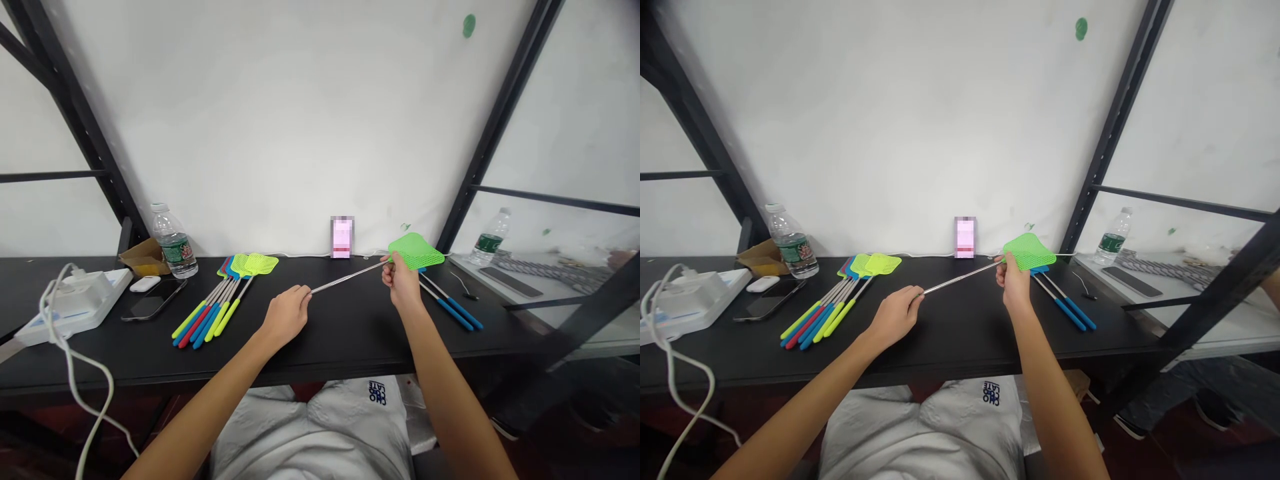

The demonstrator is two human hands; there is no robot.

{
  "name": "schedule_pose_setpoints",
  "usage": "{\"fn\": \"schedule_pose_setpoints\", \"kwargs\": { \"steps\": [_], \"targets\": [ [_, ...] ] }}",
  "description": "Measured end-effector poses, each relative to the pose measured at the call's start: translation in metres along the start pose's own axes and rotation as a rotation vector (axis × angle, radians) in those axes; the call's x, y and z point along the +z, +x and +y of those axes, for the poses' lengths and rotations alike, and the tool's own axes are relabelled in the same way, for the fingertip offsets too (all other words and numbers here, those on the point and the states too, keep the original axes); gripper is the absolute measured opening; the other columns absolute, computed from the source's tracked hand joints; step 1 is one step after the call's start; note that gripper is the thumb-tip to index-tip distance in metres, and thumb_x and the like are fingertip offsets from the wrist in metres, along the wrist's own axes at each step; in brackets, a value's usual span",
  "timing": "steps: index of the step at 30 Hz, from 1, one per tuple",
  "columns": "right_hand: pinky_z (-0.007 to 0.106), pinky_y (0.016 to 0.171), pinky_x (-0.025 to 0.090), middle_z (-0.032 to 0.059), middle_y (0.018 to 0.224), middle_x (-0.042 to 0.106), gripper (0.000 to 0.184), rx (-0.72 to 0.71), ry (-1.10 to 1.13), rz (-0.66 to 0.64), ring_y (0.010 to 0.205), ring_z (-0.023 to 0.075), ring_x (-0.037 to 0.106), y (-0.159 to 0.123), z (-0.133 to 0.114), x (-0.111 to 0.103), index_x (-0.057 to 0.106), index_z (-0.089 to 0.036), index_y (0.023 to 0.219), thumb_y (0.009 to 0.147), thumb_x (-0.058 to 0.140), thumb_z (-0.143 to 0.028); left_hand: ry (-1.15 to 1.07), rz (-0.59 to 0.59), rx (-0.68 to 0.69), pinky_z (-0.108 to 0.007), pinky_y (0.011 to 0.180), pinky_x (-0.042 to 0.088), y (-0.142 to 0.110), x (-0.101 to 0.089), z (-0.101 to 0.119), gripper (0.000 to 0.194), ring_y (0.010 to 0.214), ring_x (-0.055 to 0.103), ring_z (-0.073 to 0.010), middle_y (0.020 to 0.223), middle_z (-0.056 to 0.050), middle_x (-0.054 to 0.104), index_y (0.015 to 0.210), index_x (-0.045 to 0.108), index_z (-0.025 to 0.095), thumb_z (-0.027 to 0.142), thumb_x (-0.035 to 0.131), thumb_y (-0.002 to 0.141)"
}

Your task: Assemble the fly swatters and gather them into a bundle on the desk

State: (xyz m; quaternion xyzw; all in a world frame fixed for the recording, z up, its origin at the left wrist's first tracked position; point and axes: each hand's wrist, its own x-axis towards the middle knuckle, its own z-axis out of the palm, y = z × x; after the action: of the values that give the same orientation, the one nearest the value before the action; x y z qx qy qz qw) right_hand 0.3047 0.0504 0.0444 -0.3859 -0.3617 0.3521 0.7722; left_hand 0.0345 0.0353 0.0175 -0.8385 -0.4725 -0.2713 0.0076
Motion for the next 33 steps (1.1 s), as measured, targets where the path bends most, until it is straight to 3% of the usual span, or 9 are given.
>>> {"fn": "schedule_pose_setpoints", "kwargs": {
  "steps": [12, 19, 26, 33],
  "targets": [
    [0.018, 0.034, 0.020, -0.0055, 0.047, 0.042, 0.030, -0.007, -0.001, -0.048, 0.037, 0.0051, 0.032, -0.001, 0.002, 0.001, 0.059, -0.017, 0.072, 0.078, 0.066, -0.045, 0.022, 0.011, -0.013, -0.027, 0.072, 0.042, 0.000, 0.000, 0.000, 0.024, 0.086, 0.062, -0.0179, 0.093, -0.004, 0.065, 0.096, 0.060, 0.023, 0.025, 0.036, 0.098],
    [0.018, 0.033, 0.022, -0.0041, 0.050, 0.046, 0.030, 0.103, -0.045, -0.077, 0.037, 0.0054, 0.037, -0.003, 0.010, 0.005, 0.057, -0.017, 0.068, 0.073, 0.072, -0.042, 0.010, 0.004, -0.005, -0.025, 0.070, 0.040, -0.003, 0.000, 0.005, 0.027, 0.085, 0.061, -0.0172, 0.091, -0.004, 0.063, 0.095, 0.059, 0.023, 0.029, 0.033, 0.100],
    [0.018, 0.033, 0.022, -0.0009, 0.053, 0.053, 0.040, 0.174, -0.171, -0.197, 0.037, 0.0071, 0.043, -0.013, 0.013, 0.014, 0.060, -0.015, 0.072, 0.072, 0.071, -0.053, -0.013, 0.040, -0.004, -0.026, 0.070, 0.041, -0.002, 0.000, 0.003, 0.023, 0.086, 0.061, -0.0176, 0.094, -0.004, 0.065, 0.099, 0.059, 0.022, 0.029, 0.037, 0.098],
    [0.018, 0.032, 0.024, -0.0014, 0.052, 0.053, 0.042, 0.162, -0.118, -0.114, 0.037, 0.0070, 0.043, -0.006, 0.015, 0.009, 0.058, -0.016, 0.071, 0.072, 0.071, -0.056, -0.039, 0.035, -0.007, -0.027, 0.074, 0.043, -0.002, 0.001, 0.000, 0.022, 0.088, 0.062, -0.0185, 0.097, -0.004, 0.066, 0.101, 0.061, 0.022, 0.030, 0.041, 0.097]
  ]
}}
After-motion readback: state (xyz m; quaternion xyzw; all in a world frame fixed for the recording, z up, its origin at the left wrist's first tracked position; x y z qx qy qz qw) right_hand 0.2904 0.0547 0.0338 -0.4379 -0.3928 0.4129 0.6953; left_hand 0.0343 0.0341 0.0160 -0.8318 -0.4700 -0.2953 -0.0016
